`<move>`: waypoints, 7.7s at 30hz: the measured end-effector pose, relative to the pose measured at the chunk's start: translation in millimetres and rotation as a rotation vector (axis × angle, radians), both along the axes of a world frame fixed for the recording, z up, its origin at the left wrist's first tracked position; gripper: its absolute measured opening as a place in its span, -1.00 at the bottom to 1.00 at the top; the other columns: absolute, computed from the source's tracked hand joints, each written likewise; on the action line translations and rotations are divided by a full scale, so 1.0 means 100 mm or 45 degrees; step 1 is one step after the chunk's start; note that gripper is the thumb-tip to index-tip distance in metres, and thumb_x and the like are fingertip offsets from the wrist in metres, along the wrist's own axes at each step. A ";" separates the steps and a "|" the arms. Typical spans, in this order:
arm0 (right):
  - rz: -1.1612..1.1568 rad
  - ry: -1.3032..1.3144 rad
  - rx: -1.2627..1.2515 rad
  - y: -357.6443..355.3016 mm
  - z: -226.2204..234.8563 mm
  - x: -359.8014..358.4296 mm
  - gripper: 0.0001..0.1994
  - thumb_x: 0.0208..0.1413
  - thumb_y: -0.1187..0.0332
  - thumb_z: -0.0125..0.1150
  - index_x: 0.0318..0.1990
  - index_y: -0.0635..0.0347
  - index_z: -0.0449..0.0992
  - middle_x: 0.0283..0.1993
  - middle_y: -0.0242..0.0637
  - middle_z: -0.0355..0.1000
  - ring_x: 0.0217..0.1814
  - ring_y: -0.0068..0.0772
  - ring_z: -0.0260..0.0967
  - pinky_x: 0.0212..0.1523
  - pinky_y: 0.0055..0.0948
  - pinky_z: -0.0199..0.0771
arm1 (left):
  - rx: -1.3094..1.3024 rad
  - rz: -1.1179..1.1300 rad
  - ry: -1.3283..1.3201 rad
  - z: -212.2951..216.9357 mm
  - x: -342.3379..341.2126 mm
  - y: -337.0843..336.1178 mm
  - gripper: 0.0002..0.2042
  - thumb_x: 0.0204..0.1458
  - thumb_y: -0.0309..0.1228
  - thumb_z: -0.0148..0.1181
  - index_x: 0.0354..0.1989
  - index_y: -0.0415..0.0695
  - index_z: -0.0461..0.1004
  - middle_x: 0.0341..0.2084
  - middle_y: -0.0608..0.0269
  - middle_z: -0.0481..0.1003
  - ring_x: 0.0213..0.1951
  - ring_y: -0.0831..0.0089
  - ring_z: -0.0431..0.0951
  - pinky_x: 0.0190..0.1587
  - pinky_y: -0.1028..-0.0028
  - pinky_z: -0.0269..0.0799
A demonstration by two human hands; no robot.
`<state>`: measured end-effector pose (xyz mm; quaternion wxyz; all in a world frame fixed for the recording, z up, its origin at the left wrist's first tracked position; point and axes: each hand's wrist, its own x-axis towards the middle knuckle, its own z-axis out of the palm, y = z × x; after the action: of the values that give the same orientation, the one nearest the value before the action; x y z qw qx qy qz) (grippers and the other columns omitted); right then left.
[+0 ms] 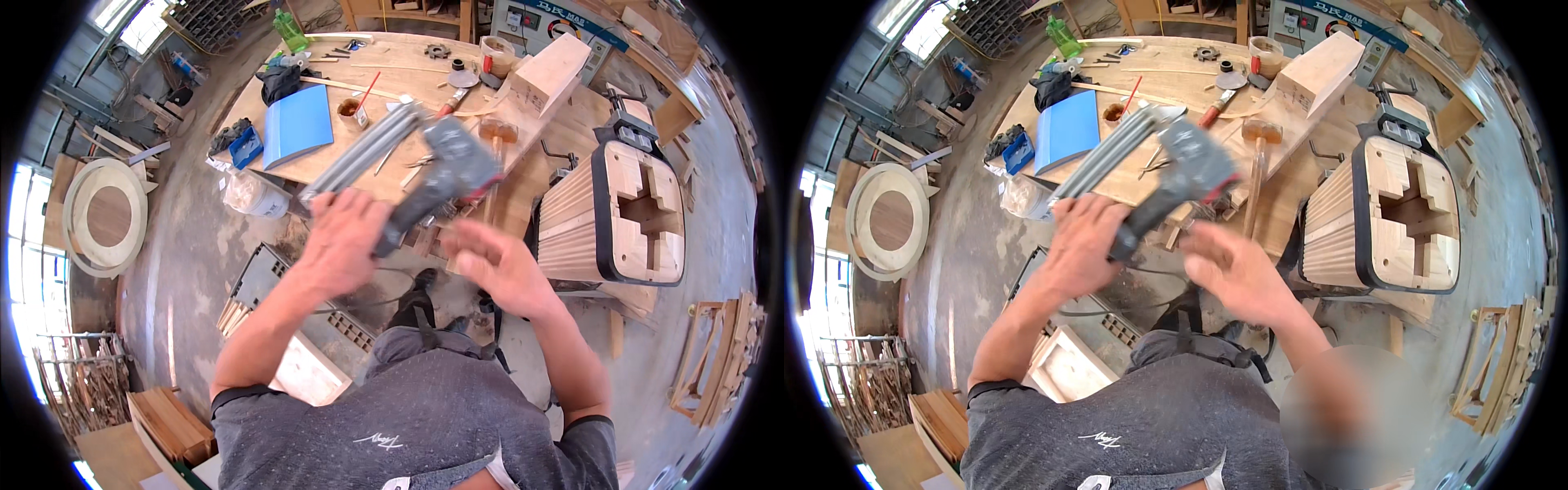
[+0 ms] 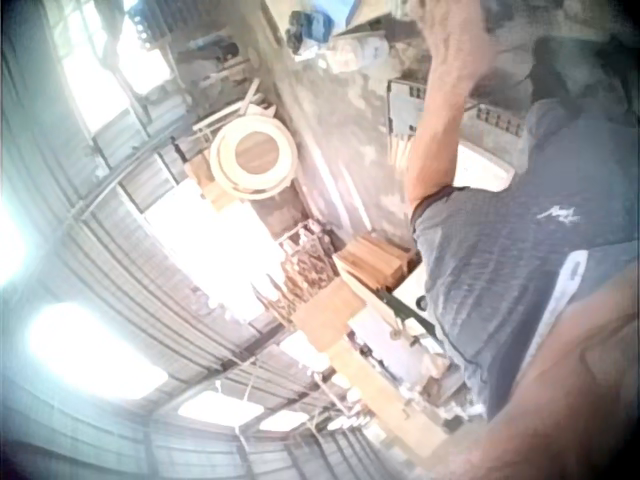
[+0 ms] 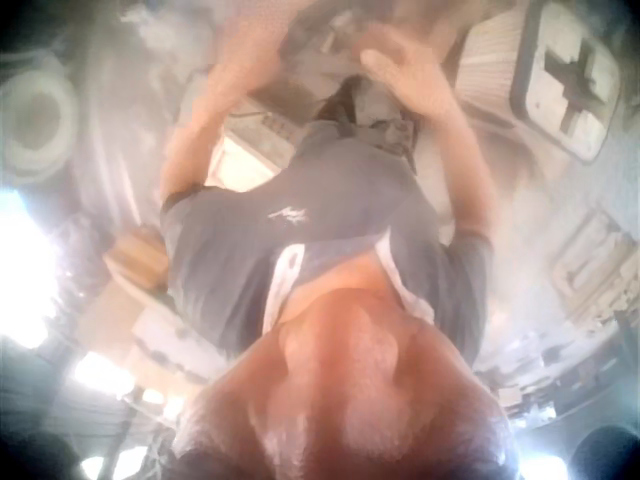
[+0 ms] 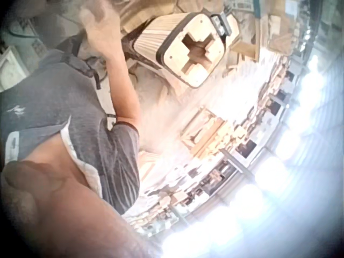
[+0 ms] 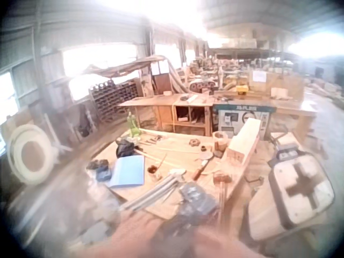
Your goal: The person assembles a wooden chair seat by securing a black strap around the frame using a rubber mallet and a pneumatic nail gun. The person rotates the seat to access different sides, uses clamps to hold the strap in place, and finishes by placing the assembled unit on the floor.
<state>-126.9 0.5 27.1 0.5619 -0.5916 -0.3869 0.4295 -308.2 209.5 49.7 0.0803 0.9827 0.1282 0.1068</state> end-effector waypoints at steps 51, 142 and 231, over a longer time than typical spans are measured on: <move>-1.790 0.012 0.417 -0.92 0.28 -0.47 -0.61 0.51 0.21 0.00 -0.46 0.10 0.33 -0.34 -0.23 0.54 -0.33 -0.43 0.51 -0.22 -0.38 0.56 | -0.613 0.197 -0.350 -1.82 0.82 2.82 -0.77 0.37 -0.41 0.05 -0.28 -0.31 0.52 -0.30 0.07 0.56 -0.22 0.29 0.52 -0.07 0.34 0.42; -1.017 -0.382 0.678 -3.39 -1.08 2.27 -0.25 -0.05 0.21 0.53 0.29 0.25 0.33 0.29 -0.04 0.31 0.31 0.06 0.27 0.29 -0.03 0.25 | -0.710 0.310 -0.158 -0.13 3.79 -1.82 -0.55 0.43 -0.18 0.07 0.29 -0.29 0.37 -0.04 0.35 0.54 -0.07 0.66 0.46 -0.01 0.59 0.38; -1.935 0.553 0.807 -2.91 -1.44 1.21 -0.36 0.53 -0.13 -0.26 0.47 0.17 0.28 0.44 -0.34 0.31 0.43 -0.45 0.21 0.50 -0.39 0.10 | -2.377 -0.279 0.363 -1.77 3.64 -2.97 -0.30 0.30 0.11 0.02 0.45 -0.14 0.23 0.36 0.08 0.35 0.32 0.09 0.38 0.37 0.12 0.30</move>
<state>-6.0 -290.3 -117.2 0.8984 -0.4100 0.1299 -0.0892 55.4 -87.5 -127.3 0.8263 0.5321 0.0776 -0.1678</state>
